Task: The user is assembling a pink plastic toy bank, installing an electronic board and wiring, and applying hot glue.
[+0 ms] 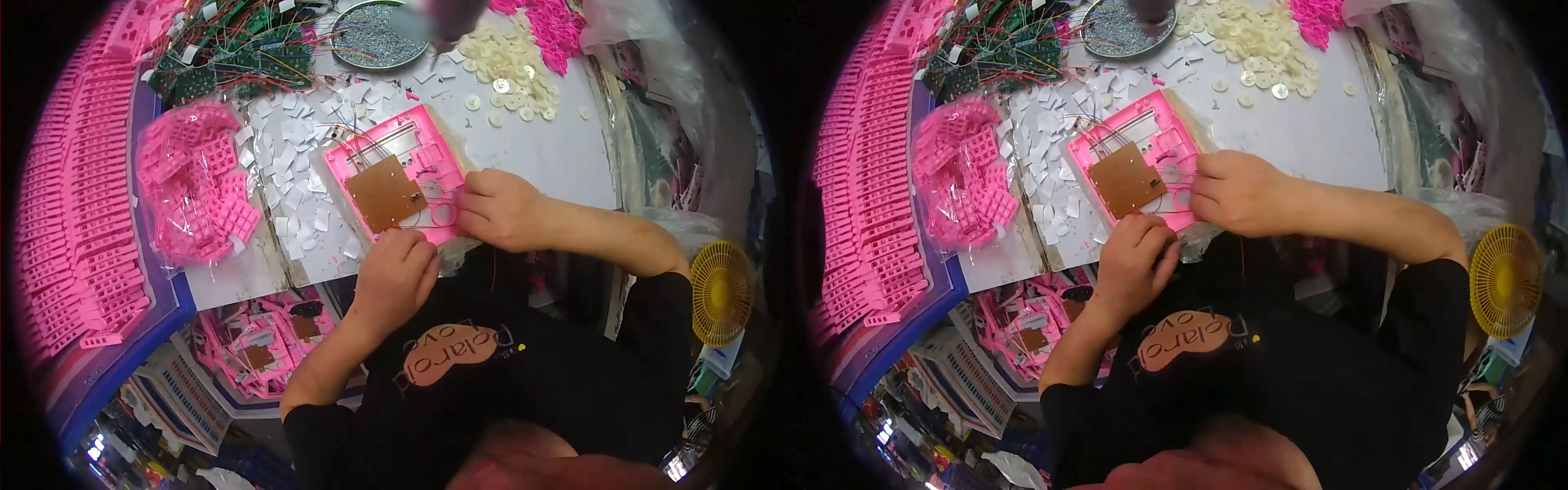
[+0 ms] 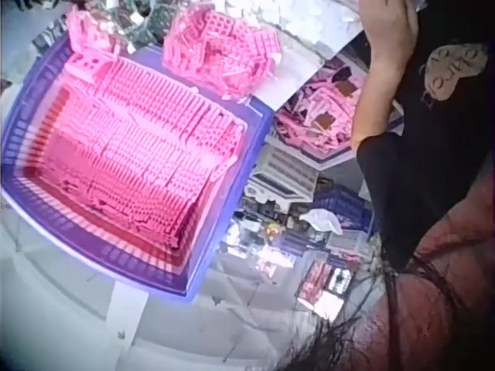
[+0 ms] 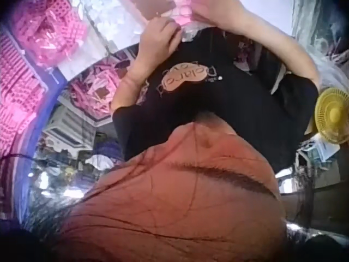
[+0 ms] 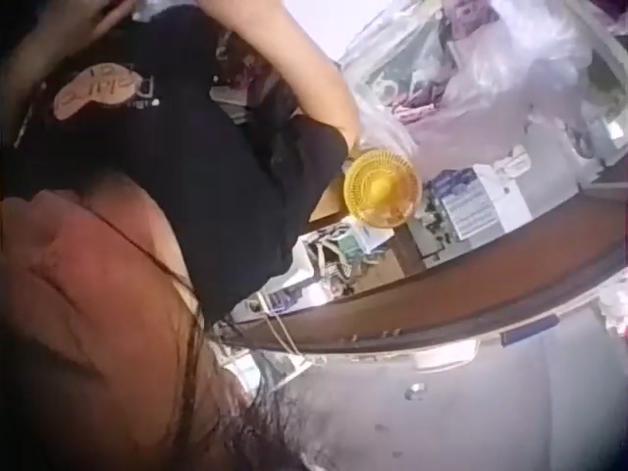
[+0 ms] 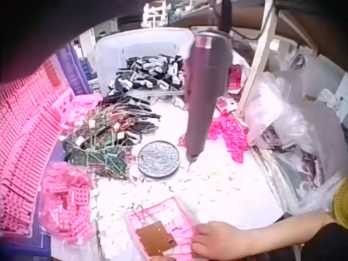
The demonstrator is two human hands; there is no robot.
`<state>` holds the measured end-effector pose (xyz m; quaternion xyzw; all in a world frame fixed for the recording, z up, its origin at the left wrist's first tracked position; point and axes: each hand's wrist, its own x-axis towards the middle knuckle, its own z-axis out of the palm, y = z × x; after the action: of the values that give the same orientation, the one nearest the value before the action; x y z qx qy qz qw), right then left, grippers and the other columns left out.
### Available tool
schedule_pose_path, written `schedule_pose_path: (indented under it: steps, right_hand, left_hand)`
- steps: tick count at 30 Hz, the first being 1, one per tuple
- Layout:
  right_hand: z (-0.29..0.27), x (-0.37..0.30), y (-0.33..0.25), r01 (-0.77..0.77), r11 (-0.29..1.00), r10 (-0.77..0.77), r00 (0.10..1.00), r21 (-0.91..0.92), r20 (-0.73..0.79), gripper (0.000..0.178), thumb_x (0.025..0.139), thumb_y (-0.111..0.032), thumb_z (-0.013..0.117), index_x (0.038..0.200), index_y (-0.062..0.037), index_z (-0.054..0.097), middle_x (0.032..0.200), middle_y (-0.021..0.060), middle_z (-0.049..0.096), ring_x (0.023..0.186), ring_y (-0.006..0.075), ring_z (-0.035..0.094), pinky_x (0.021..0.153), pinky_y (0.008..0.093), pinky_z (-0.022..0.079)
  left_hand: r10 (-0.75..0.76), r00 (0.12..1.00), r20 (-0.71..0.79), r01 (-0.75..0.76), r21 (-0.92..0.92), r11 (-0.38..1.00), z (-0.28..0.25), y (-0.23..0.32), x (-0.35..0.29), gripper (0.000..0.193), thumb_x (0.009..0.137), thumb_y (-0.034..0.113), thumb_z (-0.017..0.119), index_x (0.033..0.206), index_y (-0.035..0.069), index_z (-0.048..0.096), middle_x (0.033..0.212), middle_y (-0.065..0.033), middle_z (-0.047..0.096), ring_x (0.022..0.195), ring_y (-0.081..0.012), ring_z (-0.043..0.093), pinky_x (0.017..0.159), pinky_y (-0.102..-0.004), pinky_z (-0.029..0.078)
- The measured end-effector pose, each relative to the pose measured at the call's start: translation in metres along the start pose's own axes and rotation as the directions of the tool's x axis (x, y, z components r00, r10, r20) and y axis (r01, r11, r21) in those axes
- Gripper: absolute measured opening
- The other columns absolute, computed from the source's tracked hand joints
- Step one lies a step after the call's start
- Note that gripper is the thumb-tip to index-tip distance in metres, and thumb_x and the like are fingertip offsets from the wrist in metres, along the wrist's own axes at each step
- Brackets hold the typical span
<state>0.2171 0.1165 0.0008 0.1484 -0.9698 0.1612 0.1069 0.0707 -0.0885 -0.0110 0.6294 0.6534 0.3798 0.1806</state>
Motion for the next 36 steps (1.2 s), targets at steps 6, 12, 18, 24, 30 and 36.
schedule_pose_path:
  steps: [6,12,18,24,30,36]
  right_hand:
    - [-0.005,-0.004,0.009,0.141,0.983,-0.14,0.99,0.115,-0.021,0.013,0.072,-0.014,0.061,0.081,-0.0063,0.056,0.086,0.0071,0.058,0.084,0.0277,0.056,0.071,0.037,0.049]
    - [-0.005,0.0,-0.015,-0.161,0.981,0.154,0.985,0.104,0.077,0.019,0.074,-0.011,0.07,0.083,-0.0047,0.055,0.084,0.0088,0.057,0.084,0.0296,0.056,0.071,0.0408,0.048]
    - [-0.004,0.003,-0.008,-0.122,0.968,0.124,0.992,0.22,0.004,0.014,0.079,-0.013,0.07,0.087,-0.0082,0.06,0.089,0.006,0.061,0.087,0.0289,0.054,0.075,0.0389,0.046]
    - [0.009,-0.019,-0.029,-0.418,0.859,0.437,0.899,0.297,0.003,0.018,0.078,-0.014,0.077,0.089,-0.0122,0.062,0.078,0.0014,0.058,0.082,0.0254,0.053,0.072,0.0399,0.041]
    - [0.015,-0.031,-0.033,-0.426,0.854,0.465,0.882,0.3,-0.07,0.025,0.08,-0.013,0.077,0.104,-0.0129,0.07,0.068,-0.0006,0.055,0.069,0.0227,0.051,0.069,0.0375,0.039]
    - [0.018,-0.04,-0.061,-0.337,0.937,0.329,0.939,-0.09,-0.098,0.05,0.076,-0.012,0.075,0.124,-0.0022,0.066,0.06,-0.0015,0.051,0.065,0.0183,0.049,0.064,0.0357,0.036]
  left_hand:
    - [-0.006,1.0,0.0,0.006,0.034,0.999,0.0,0.0,-0.003,0.019,0.077,0.005,0.075,0.091,0.004,0.063,0.096,-0.0108,0.062,0.087,-0.0326,0.06,0.074,-0.0424,0.05]
    - [0.001,0.999,0.038,-0.002,0.018,1.0,-0.004,-0.001,-0.002,0.019,0.078,0.005,0.075,0.092,0.005,0.063,0.095,-0.0107,0.062,0.086,-0.0327,0.06,0.074,-0.0421,0.051]
    - [0.037,0.997,0.067,-0.044,0.102,0.994,-0.005,-0.007,-0.004,0.025,0.075,0.006,0.069,0.1,0.006,0.063,0.091,-0.009,0.059,0.083,-0.0288,0.059,0.072,-0.0405,0.05]
    - [0.095,0.99,0.104,-0.108,0.129,0.986,-0.005,-0.006,-0.004,0.038,0.079,0.006,0.065,0.116,0.011,0.069,0.095,-0.0063,0.063,0.084,-0.0258,0.062,0.071,-0.0378,0.05]
    - [0.169,0.952,0.255,-0.243,0.291,0.926,-0.005,-0.004,0.004,0.049,0.079,0.013,0.06,0.127,0.017,0.067,0.101,-0.0027,0.06,0.087,-0.0208,0.058,0.071,-0.034,0.047]
    - [0.193,0.944,0.268,-0.27,0.29,0.918,-0.005,-0.002,0.008,0.05,0.078,0.016,0.064,0.128,0.012,0.063,0.092,-0.0032,0.056,0.083,-0.0202,0.056,0.067,-0.035,0.046]
